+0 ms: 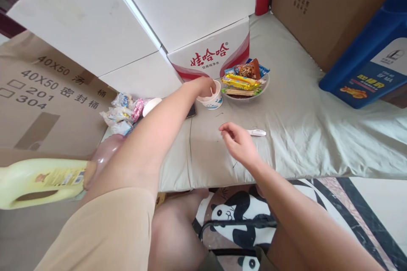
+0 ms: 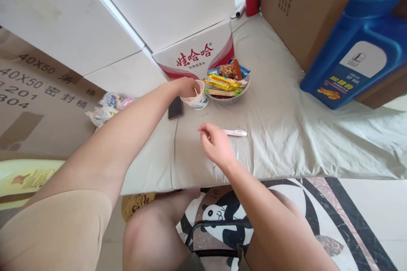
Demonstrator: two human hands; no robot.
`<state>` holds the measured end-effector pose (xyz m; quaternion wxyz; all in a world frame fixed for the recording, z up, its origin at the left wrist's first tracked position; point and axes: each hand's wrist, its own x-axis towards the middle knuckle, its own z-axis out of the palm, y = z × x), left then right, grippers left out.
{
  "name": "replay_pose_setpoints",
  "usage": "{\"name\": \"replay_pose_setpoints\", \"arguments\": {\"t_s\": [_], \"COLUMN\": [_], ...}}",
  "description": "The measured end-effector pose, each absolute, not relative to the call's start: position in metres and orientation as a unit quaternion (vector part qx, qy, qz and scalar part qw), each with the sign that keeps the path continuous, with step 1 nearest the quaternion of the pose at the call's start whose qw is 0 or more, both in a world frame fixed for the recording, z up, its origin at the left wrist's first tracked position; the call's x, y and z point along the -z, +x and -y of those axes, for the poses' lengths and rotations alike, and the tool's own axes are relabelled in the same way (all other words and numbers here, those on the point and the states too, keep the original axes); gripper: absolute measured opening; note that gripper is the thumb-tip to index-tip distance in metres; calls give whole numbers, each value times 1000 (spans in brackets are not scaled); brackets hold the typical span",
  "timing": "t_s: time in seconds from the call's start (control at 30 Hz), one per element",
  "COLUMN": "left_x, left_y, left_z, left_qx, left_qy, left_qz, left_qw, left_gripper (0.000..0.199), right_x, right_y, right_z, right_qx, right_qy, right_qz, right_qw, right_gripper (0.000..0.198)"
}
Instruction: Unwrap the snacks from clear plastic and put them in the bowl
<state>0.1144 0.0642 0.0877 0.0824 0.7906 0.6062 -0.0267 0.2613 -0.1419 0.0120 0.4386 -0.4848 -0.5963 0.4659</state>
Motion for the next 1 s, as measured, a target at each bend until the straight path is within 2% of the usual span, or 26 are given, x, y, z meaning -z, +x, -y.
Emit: {"name": "replay_pose_setpoints", "arguments": {"t_s": [0.13,0.23,0.3,0.43,0.5,0.57,0.67,1.0], "left_x": [-113,-102,-84,-56,-51,-50,-52,-47], "left_y": [88,69,65,75,82,85,84,131], "left_z": [-30,-3,9,13,9,4,-5,-34], "left_qx": [79,57,11,-100,-128,-130,-111,-112], "left_qy": [810,826,817,795,797,799,803,837], "left_qz": [-579,-558,-572,-592,-583,-578,-578,-532], "left_qw": [50,57,75,91,96,98,94,58], "left_gripper": [28,44,48,35,31,30,29,29], "right_x": [-13,-23,-34,-55,-60,-62,-61,-55], "right_y": [286,287,280,269,271,276,289,379], "right_z": [144,133,122,96,84,74,64,77], "right_qx": [-326,-334,-303,-137,-83,-35,0,-1], "right_qy": [-544,-565,-573,-664,-687,-680,-679,-717], "right_qz": [601,601,656,717,719,732,734,696], "right_qw": [486,456,388,164,71,29,21,42], "right_gripper": [20,24,30,52,49,41,38,36]}}
